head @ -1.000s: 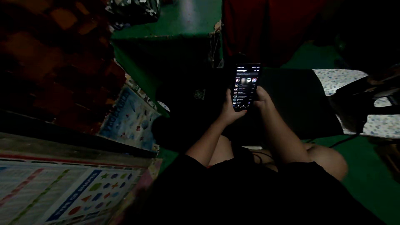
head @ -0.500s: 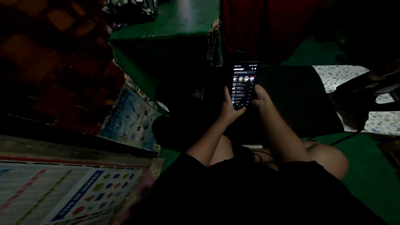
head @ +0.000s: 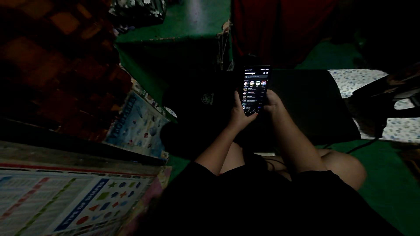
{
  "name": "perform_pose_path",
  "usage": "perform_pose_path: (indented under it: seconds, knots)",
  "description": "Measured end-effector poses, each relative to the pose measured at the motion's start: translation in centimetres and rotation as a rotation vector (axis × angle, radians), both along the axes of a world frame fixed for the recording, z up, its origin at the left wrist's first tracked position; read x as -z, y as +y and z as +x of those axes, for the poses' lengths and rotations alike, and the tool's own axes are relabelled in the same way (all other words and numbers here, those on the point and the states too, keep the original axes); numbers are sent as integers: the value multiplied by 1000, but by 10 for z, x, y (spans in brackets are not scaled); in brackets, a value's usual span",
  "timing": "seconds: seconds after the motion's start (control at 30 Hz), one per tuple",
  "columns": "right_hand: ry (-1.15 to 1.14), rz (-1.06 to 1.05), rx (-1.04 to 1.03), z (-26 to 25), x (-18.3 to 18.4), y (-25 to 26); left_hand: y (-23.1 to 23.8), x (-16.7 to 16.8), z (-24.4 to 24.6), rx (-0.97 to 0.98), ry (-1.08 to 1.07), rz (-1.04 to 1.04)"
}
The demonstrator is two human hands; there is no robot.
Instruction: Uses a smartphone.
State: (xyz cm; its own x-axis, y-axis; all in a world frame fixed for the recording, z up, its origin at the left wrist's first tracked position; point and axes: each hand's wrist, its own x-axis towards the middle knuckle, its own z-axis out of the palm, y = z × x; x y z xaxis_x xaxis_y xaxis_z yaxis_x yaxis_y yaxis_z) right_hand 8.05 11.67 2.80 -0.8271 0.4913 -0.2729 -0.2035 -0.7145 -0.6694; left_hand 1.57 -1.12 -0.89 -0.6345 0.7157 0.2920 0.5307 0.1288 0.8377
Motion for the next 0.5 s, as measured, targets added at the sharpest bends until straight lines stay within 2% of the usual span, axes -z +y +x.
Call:
perform_pose_path:
  seconds: [0.23,0.37,0.5]
  knots:
    - [-6,42,10,2,-3,-4,1,-2,1,-9,5,-21]
    - [46,83,-29,-1,9,5,-1,-5,1,1,0,-12]
    - [33,43,-29,-1,6,4,-1,-5,-1,15,-15,-28]
